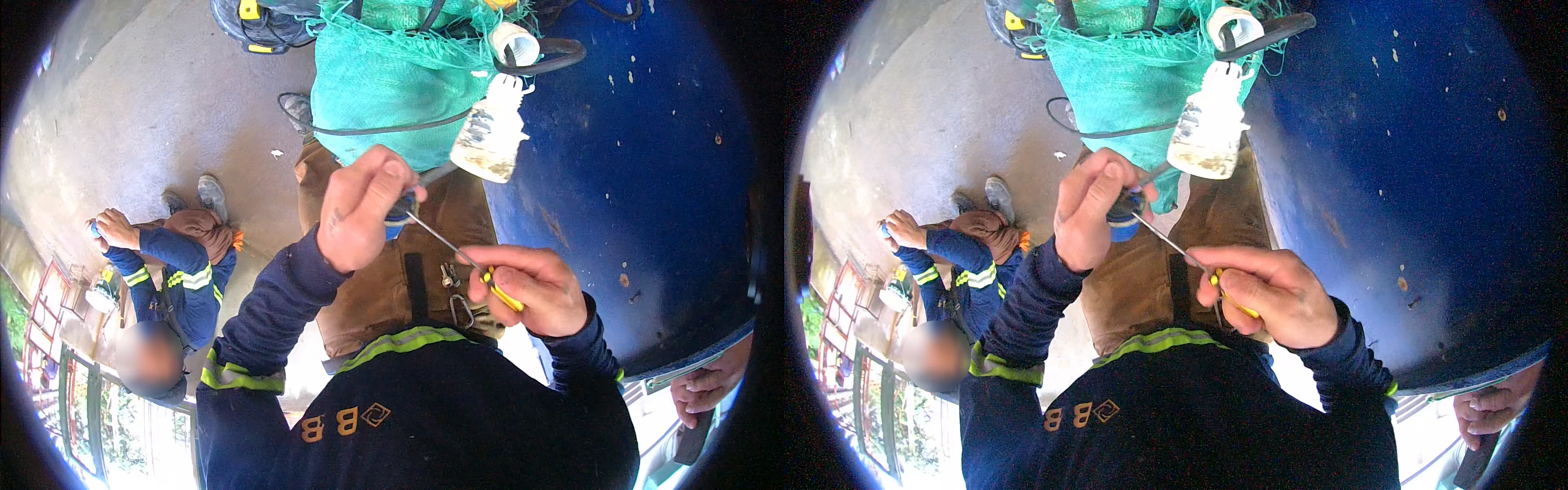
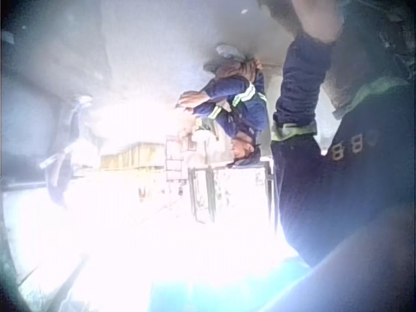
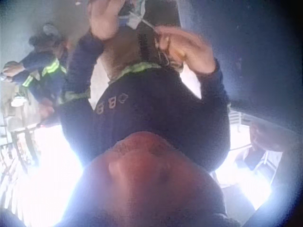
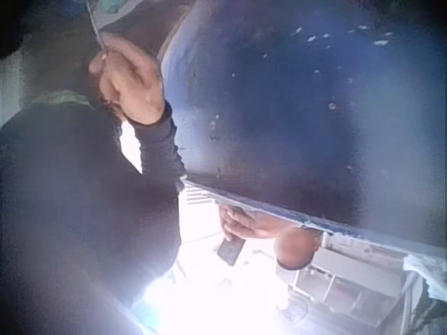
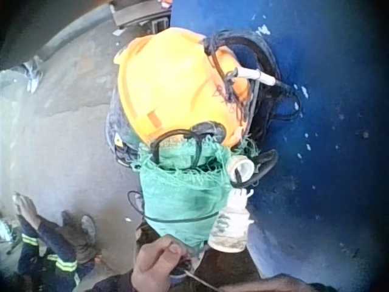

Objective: The person uses a screwdriver to manipulate a small white cylindrical object placed on a green mesh bag. They repeatedly insert and remove the tool while adjusting the object's position. A yellow hard hat and other tools are visible nearby.

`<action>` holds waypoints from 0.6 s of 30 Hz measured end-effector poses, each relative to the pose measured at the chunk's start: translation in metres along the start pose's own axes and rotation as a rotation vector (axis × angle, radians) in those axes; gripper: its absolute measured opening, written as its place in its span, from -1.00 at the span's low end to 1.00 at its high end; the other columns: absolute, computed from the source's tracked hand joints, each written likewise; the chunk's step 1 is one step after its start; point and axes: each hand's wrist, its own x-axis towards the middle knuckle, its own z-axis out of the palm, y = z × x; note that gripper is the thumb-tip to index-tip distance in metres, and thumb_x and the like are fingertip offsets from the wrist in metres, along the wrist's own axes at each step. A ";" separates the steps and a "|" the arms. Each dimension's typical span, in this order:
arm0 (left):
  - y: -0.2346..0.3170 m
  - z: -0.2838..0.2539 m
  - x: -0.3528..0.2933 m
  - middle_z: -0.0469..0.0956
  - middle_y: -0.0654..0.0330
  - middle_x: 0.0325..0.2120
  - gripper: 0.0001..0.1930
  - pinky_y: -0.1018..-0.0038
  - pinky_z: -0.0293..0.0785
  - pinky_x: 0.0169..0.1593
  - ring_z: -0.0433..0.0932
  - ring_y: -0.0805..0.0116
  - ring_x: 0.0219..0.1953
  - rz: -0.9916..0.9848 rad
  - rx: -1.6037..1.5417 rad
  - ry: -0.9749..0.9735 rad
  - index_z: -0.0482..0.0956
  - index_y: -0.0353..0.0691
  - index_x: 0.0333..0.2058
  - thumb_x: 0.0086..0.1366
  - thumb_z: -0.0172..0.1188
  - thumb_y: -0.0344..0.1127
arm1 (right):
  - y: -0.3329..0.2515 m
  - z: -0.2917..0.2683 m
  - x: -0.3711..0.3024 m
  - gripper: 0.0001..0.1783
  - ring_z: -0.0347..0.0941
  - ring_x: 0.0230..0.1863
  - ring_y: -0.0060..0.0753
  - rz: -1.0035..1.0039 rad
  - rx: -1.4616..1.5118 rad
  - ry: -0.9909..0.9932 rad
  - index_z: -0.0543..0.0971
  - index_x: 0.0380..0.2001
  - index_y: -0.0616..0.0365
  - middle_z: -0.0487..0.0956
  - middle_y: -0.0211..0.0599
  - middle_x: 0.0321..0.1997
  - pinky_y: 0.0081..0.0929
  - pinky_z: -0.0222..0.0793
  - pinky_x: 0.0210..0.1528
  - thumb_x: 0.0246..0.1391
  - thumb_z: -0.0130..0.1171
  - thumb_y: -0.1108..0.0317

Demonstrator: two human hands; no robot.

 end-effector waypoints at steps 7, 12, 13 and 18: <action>-0.007 -0.005 0.000 0.48 0.11 -0.52 -0.58 0.51 0.36 -0.33 0.45 0.41 -0.45 0.108 0.060 -0.088 0.38 -0.35 -0.41 0.31 -0.14 -0.03 | -0.009 -0.003 0.018 -0.53 -0.02 -0.72 -0.75 0.281 0.180 -0.090 0.32 0.04 0.34 0.20 -0.53 -0.62 -0.70 -0.12 -0.71 0.21 -0.12 0.19; 0.003 -0.011 0.000 0.47 0.18 -0.55 -0.60 0.51 0.38 -0.32 0.47 0.41 -0.47 0.269 0.429 -0.161 0.38 -0.28 -0.34 -0.08 0.40 -0.29 | -0.011 -0.015 0.024 -0.91 0.36 -0.51 -0.13 -0.417 -1.064 0.022 0.37 -0.42 0.30 0.37 -0.18 -0.55 -0.38 0.27 -0.42 0.02 0.03 0.50; 0.004 -0.013 -0.002 0.48 0.19 -0.51 -0.62 0.52 0.38 -0.31 0.46 0.45 -0.44 0.201 0.434 -0.150 0.38 -0.27 -0.34 -0.07 0.38 -0.30 | -0.012 -0.013 0.025 -0.92 0.36 -0.50 -0.19 -0.475 -0.992 0.052 0.37 -0.42 0.30 0.37 -0.19 -0.54 -0.41 0.27 -0.41 0.03 0.02 0.51; 0.006 -0.010 -0.011 0.49 0.18 -0.52 -0.71 0.52 0.39 -0.33 0.46 0.49 -0.45 0.055 0.372 -0.145 0.38 -0.29 -0.37 -0.04 0.29 -0.37 | 0.023 0.013 0.052 -0.87 0.25 -0.42 -0.66 -0.484 -0.437 0.360 0.42 -0.29 0.25 0.38 -0.45 -0.48 -0.64 0.23 -0.32 0.08 0.03 0.45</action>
